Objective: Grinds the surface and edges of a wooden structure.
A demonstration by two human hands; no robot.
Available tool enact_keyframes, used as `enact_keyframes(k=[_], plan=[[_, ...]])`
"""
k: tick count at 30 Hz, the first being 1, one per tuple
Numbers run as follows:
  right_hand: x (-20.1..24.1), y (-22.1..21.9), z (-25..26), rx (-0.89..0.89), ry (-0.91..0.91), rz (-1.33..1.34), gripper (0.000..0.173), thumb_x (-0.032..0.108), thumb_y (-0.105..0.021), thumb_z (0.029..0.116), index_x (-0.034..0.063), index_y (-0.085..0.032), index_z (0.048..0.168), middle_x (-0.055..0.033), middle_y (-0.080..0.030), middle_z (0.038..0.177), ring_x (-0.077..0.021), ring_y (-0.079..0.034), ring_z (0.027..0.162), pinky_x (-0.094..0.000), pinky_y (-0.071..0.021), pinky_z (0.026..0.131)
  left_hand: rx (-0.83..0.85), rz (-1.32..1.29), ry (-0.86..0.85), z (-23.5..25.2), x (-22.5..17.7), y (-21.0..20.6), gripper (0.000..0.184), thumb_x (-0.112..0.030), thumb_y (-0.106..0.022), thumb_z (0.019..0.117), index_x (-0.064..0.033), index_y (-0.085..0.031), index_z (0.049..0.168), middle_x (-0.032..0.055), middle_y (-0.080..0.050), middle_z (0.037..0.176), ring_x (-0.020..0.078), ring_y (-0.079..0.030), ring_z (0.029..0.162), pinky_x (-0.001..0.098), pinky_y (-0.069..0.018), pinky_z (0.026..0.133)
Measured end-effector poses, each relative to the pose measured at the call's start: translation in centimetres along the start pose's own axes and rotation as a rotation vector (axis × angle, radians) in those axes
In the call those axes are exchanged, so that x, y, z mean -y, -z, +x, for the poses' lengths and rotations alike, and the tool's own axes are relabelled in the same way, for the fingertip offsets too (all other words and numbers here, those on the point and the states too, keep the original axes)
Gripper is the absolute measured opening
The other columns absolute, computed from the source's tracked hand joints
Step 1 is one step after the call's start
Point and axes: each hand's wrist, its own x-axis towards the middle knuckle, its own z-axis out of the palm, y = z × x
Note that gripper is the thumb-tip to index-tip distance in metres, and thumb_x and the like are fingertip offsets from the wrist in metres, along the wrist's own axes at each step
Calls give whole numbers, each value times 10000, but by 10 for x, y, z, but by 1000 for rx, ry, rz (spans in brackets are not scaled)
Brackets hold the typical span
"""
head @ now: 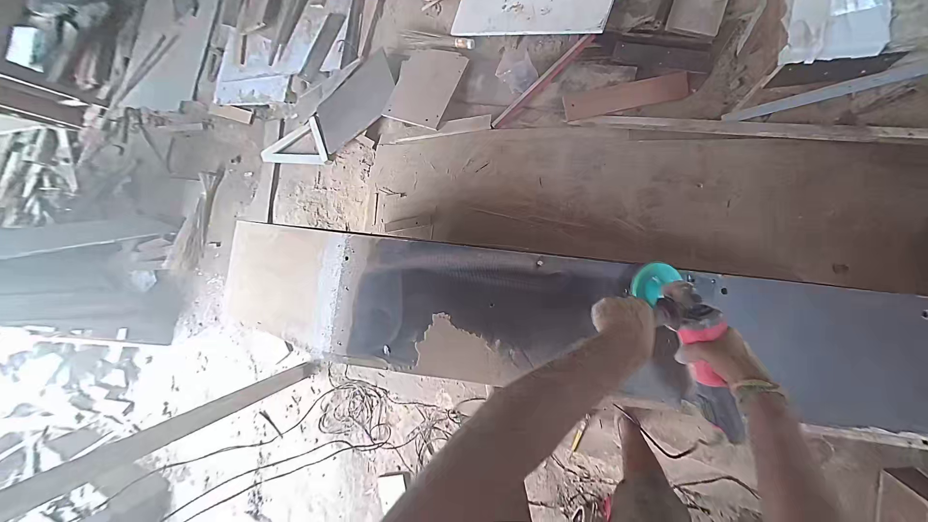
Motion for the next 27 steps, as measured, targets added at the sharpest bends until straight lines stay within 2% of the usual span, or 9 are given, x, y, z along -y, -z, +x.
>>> enact_keyframes(k=[3, 5, 8, 11, 12, 16, 19, 21, 27], plan=[[72, -65, -30, 63, 137, 59, 817, 200, -969, 516, -11, -647, 1237, -222, -710, 1123, -380, -685, 1085, -608, -551, 950, -35, 59, 116, -38, 84, 30, 266, -86, -632, 960, 0, -657, 1211, 232, -689, 1190, 429, -684, 1074, 594, -576, 778], [135, -117, -60, 101, 211, 27, 749, 243, -959, 509, 18, -685, 1168, -185, -731, 1069, -356, -705, 1031, -603, -569, 910, -62, 88, 227, -61, 157, 44, 307, -111, -702, 892, -28, -677, 1186, 209, -701, 1174, 426, -685, 1058, 609, -573, 770], [233, -187, -111, 181, 282, -154, 636, 306, -927, 572, 57, -718, 1118, -153, -744, 1056, -338, -716, 1016, -607, -573, 887, -103, 114, 366, -95, 276, 54, 304, -171, -723, 861, -64, -682, 1142, 196, -711, 1127, 417, -697, 1033, 625, -568, 758], [321, -259, -154, 262, 407, -346, 594, 349, -882, 632, 93, -717, 1142, -128, -743, 1091, -313, -715, 1032, -596, -577, 875, -164, 34, 443, -123, 402, 47, 379, -225, -690, 888, -85, -648, 1238, 207, -698, 1180, 430, -680, 1099, 658, -548, 846], [348, -283, -167, 278, 450, -410, 583, 354, -865, 648, 99, -710, 1149, -122, -742, 1099, -307, -717, 1037, -587, -581, 867, -197, 10, 490, -132, 441, 41, 366, -241, -679, 886, -98, -646, 1221, 191, -710, 1154, 413, -693, 1082, 641, -555, 831], [424, -353, -215, 300, 601, -568, 519, 360, -809, 709, 70, -691, 1123, -124, -739, 1103, -290, -726, 1045, -549, -597, 845, -269, -98, 634, -154, 556, 14, 303, -260, -659, 890, -147, -653, 1172, 150, -736, 1093, 372, -720, 1034, 610, -570, 797], [456, -357, -238, 325, 643, -677, 486, 350, -787, 761, 33, -680, 1113, -150, -721, 1141, -301, -711, 1088, -545, -587, 860, -310, -225, 593, -148, 593, -5, 305, -280, -667, 893, -140, -662, 1164, 156, -735, 1071, 371, -719, 1025, 617, -566, 807], [471, -343, -242, 294, 674, -748, 545, 330, -784, 786, 3, -653, 1202, -184, -698, 1214, -334, -690, 1145, -573, -572, 905, -348, -350, 490, -131, 595, -8, 332, -272, -706, 890, -83, -675, 1161, 190, -724, 1067, 392, -706, 1020, 639, -553, 832], [457, -268, -222, 190, 571, -818, 596, 357, -805, 759, 0, -653, 1212, -204, -697, 1214, -362, -688, 1140, -594, -564, 907, -303, -462, 337, -95, 521, 10, 407, -290, -749, 867, -49, -671, 1186, 203, -707, 1110, 395, -693, 1044, 653, -551, 872]])
